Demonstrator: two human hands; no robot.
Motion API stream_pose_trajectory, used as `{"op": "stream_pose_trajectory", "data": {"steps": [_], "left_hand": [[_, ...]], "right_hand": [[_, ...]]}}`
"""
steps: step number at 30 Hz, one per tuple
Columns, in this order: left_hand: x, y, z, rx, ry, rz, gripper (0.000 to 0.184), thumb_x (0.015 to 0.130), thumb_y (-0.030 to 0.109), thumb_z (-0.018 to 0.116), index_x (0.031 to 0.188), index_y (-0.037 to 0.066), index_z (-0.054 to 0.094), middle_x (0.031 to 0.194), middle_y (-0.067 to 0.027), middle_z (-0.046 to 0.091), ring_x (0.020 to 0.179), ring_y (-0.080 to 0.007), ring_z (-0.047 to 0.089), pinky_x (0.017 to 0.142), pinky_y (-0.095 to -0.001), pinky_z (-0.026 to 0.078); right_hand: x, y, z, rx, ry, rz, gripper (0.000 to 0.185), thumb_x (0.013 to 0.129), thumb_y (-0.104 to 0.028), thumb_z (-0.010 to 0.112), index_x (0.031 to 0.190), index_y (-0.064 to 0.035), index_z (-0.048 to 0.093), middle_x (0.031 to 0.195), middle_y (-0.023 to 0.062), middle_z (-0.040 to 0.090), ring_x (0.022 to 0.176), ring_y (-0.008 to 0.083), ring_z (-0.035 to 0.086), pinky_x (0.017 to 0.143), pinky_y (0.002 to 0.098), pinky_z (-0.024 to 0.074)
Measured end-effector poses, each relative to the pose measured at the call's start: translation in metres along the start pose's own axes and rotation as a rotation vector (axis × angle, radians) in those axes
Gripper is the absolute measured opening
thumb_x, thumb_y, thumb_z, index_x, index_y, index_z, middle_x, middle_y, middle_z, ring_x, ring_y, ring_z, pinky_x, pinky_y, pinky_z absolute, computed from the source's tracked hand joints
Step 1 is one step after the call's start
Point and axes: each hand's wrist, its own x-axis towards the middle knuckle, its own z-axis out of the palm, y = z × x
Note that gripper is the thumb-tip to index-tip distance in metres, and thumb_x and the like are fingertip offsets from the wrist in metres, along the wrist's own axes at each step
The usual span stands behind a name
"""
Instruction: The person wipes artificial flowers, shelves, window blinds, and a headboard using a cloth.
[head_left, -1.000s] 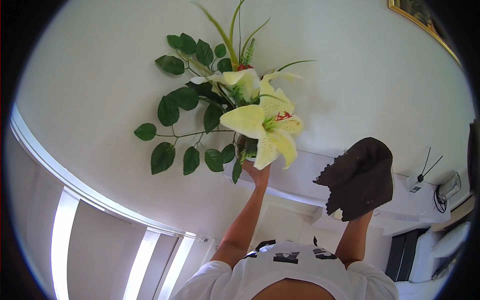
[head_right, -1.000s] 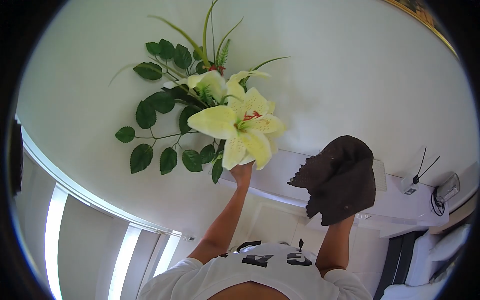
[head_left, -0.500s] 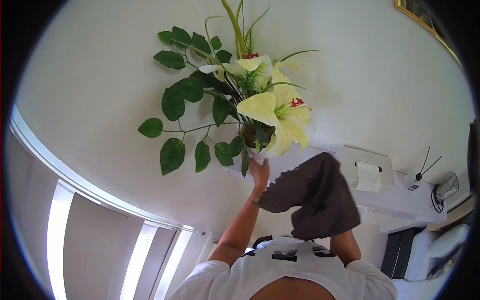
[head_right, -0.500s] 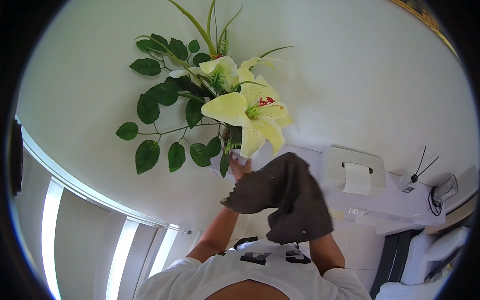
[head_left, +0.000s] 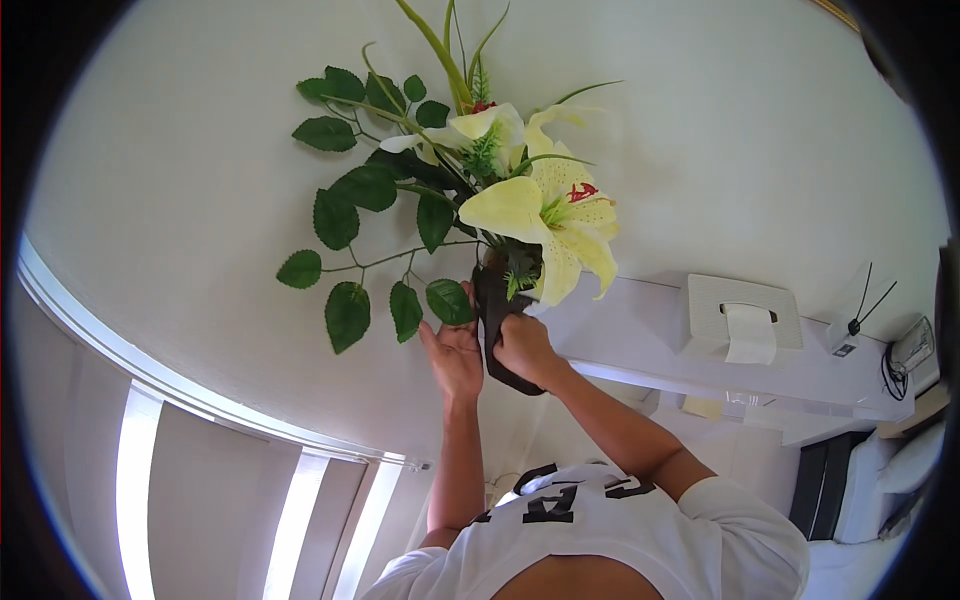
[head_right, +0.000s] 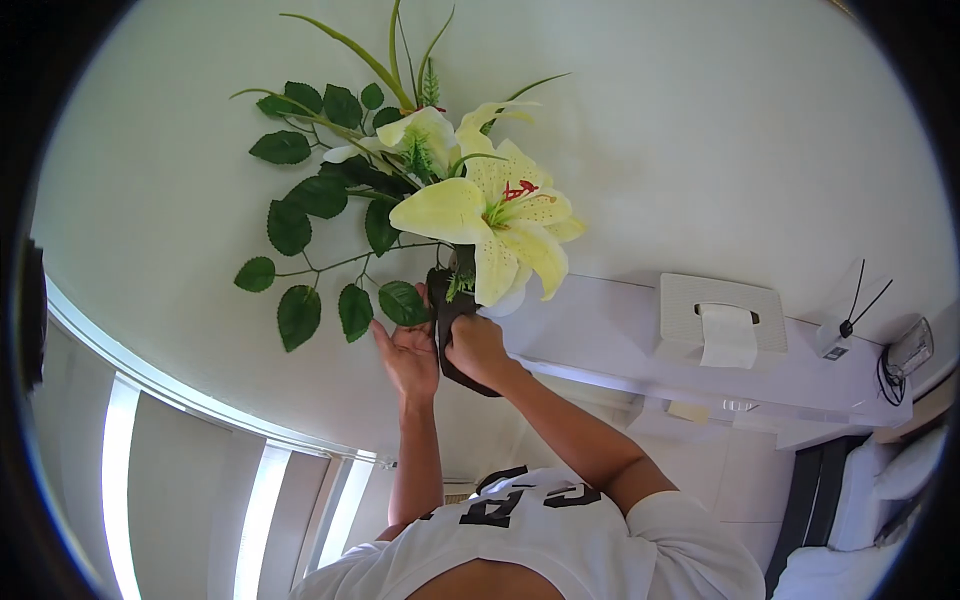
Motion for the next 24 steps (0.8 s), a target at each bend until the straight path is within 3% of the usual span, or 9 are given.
{"op": "stream_pose_trajectory", "data": {"steps": [3,6,12,13,15,17,20,22,24], "left_hand": [[0.002,0.001,0.012,0.129,0.027,-0.024,0.069,0.092,0.05,0.019,0.13,-0.006,0.029,0.135,-0.0149,0.033,0.124,-0.0249,0.032,0.106,-0.034,0.019],[-0.001,0.001,0.031,0.317,0.089,0.092,0.063,0.092,0.047,0.027,0.13,-0.002,0.033,0.133,-0.0147,0.037,0.119,-0.0242,0.039,0.103,-0.0341,0.028],[0.014,-0.004,-0.011,0.325,0.011,-0.052,0.052,0.094,0.039,0.03,0.129,0.002,0.035,0.129,-0.0129,0.042,0.114,-0.0206,0.043,0.096,-0.0301,0.035],[0.026,-0.007,-0.047,0.07,-0.306,-0.13,0.052,0.094,0.04,0.03,0.13,0.002,0.033,0.129,-0.0129,0.042,0.113,-0.0205,0.043,0.097,-0.0299,0.034],[0.025,-0.009,-0.047,-0.196,-0.611,-0.207,0.053,0.093,0.041,0.03,0.131,0.003,0.032,0.128,-0.0129,0.043,0.112,-0.0204,0.044,0.097,-0.0297,0.033],[0.008,-0.005,0.015,0.312,0.081,0.095,0.057,0.092,0.045,0.03,0.134,0.005,0.029,0.128,-0.0145,0.042,0.114,-0.0213,0.043,0.1,-0.0311,0.03],[0.006,-0.008,0.005,0.271,0.023,0.136,0.065,0.092,0.049,0.025,0.134,0.0,0.021,0.131,-0.0176,0.037,0.124,-0.0255,0.032,0.106,-0.036,0.021],[-0.001,-0.014,0.002,0.205,0.055,0.061,0.065,0.092,0.05,0.024,0.132,-0.002,0.026,0.13,-0.0172,0.039,0.123,-0.0248,0.033,0.105,-0.0354,0.023],[-0.01,-0.02,-0.002,0.143,0.085,-0.015,0.066,0.091,0.051,0.024,0.129,-0.003,0.031,0.129,-0.0167,0.041,0.122,-0.024,0.035,0.104,-0.0347,0.024]], "right_hand": [[-0.008,0.002,0.009,-0.115,0.045,-0.097,0.013,0.057,-0.005,0.059,0.069,0.0,0.055,0.064,0.0178,0.057,0.06,0.0358,0.057,0.056,0.0426,0.0465],[-0.015,0.001,0.01,-0.039,0.092,-0.172,0.016,0.056,-0.005,0.059,0.071,-0.0005,0.054,0.064,0.0168,0.056,0.06,0.0353,0.056,0.055,0.0426,0.0461],[-0.033,0.0,0.009,-0.004,0.005,-0.273,0.015,0.057,-0.004,0.057,0.072,-0.0019,0.054,0.067,0.0168,0.056,0.063,0.0354,0.055,0.054,0.0426,0.0452],[-0.037,0.003,0.009,-0.004,0.005,-0.266,0.015,0.057,-0.004,0.057,0.072,-0.0019,0.054,0.067,0.0168,0.056,0.063,0.0354,0.055,0.054,0.0426,0.0452],[-0.048,0.015,0.004,0.218,-0.01,-0.329,0.017,0.061,-0.002,0.052,0.077,-0.0002,0.056,0.07,0.0168,0.058,0.063,0.0343,0.056,0.057,0.0396,0.0458],[-0.062,0.022,-0.007,0.339,0.036,-0.224,0.018,0.063,-0.001,0.049,0.079,0.0002,0.057,0.071,0.0166,0.058,0.064,0.0326,0.057,0.058,0.0375,0.0457],[-0.069,0.037,-0.008,0.486,0.076,0.007,0.023,0.068,0.002,0.042,0.085,0.0012,0.058,0.073,0.0161,0.06,0.065,0.0275,0.059,0.059,0.0325,0.045],[-0.06,0.05,-0.002,0.462,0.196,0.04,0.014,0.063,-0.001,0.047,0.074,0.0005,0.055,0.065,0.021,0.055,0.06,0.0398,0.053,0.054,0.042,0.0423],[-0.048,0.055,0.01,0.464,0.166,0.1,0.011,0.064,-0.002,0.048,0.072,0.0019,0.054,0.066,0.0215,0.055,0.061,0.0404,0.053,0.055,0.0434,0.0427]]}}
